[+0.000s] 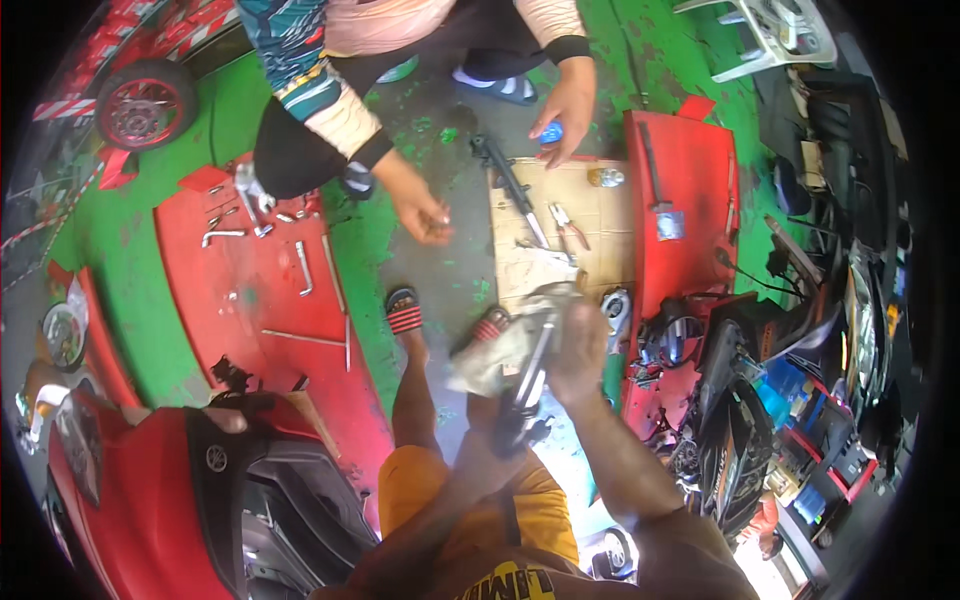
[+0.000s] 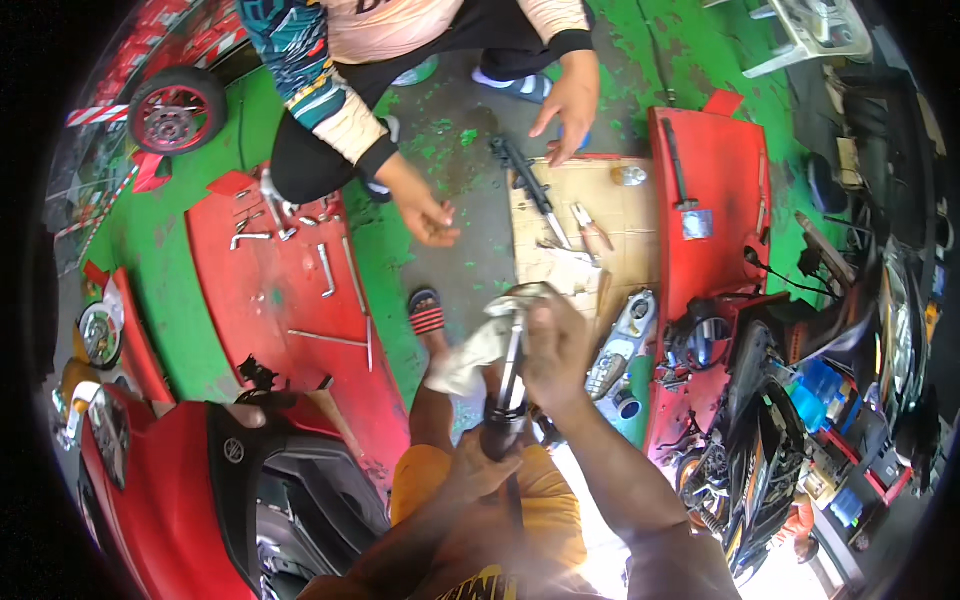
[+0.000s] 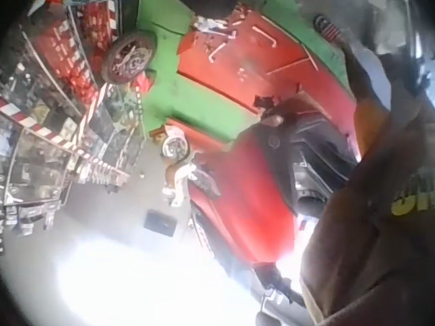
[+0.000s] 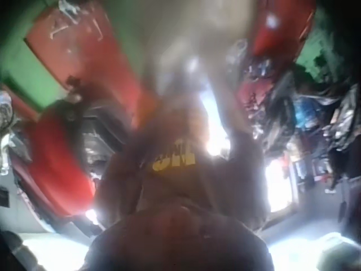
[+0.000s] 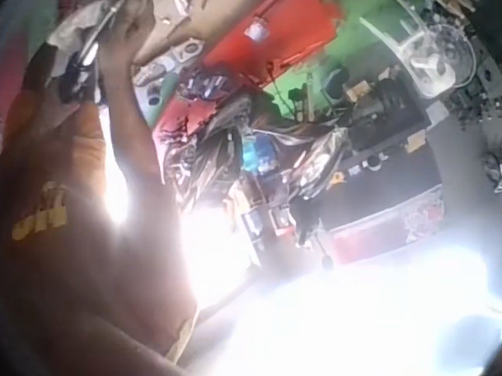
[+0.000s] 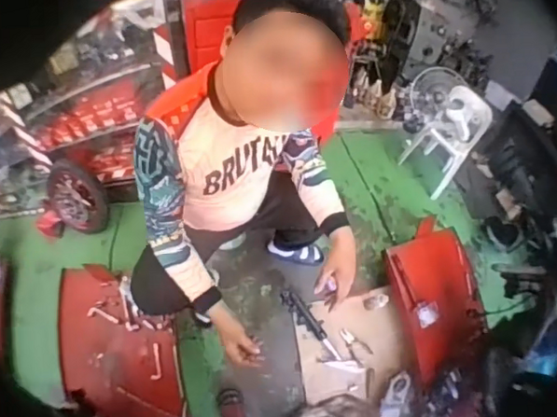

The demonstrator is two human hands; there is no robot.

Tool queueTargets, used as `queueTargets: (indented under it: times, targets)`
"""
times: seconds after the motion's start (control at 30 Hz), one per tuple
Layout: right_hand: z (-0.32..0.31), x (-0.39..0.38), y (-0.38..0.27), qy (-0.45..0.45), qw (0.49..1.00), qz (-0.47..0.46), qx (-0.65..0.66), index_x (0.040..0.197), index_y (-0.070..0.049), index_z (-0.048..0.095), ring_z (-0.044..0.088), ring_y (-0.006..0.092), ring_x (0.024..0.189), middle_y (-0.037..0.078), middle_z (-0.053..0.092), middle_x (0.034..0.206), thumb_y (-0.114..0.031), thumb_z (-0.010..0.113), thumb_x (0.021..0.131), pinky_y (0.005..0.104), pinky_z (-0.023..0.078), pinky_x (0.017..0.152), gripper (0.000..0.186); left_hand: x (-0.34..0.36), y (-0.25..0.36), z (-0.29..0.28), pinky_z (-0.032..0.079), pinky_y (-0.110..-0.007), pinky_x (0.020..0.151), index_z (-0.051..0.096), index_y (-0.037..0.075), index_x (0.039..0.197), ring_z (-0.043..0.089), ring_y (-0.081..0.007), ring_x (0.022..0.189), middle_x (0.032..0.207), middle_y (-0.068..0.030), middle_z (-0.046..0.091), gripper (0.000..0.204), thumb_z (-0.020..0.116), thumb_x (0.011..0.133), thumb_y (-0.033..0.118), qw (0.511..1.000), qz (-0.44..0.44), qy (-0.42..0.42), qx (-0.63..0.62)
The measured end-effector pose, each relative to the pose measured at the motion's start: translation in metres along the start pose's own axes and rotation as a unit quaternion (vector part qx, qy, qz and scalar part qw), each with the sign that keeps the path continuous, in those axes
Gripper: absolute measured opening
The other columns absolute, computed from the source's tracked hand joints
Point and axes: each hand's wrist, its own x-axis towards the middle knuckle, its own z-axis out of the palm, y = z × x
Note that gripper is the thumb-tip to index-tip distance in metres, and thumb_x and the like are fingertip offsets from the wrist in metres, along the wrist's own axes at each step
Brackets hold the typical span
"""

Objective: Repairing and disassembling motorcycle front fork components in a workshop.

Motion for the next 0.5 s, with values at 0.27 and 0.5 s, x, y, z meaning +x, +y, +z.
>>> queueTargets:
  times: [0.27,0.5]
  targets:
    - [-0.083,0.027,0.003,0.062,0.983,-0.169,-0.028,0.105,0.006,0.060,0.058,0.0267,0.097,0.018,0.062,0.103,-0.022,0.043,0.097,0.0387,0.042,0.093,0.034,0.000,0.005,0.015,0.048,-0.044,0.072,0.056,0.004,0.104,0.063,-0.0360,0.078,0.081,-0.0204,0.064,0.038,0.063,0.068,0.016,0.945,0.081,-0.062,0.310]
    - [-0.067,0.056,-0.005,-0.207,0.967,-0.149,0.009,0.121,-0.006,0.055,0.055,0.0254,0.102,0.012,0.057,0.118,-0.055,0.055,0.085,0.0521,0.042,0.088,0.060,-0.089,0.071,-0.039,0.047,-0.035,0.057,0.059,-0.001,0.076,0.063,-0.0255,0.067,0.071,-0.0157,0.063,0.017,0.064,0.066,0.011,0.973,0.033,-0.115,0.196]
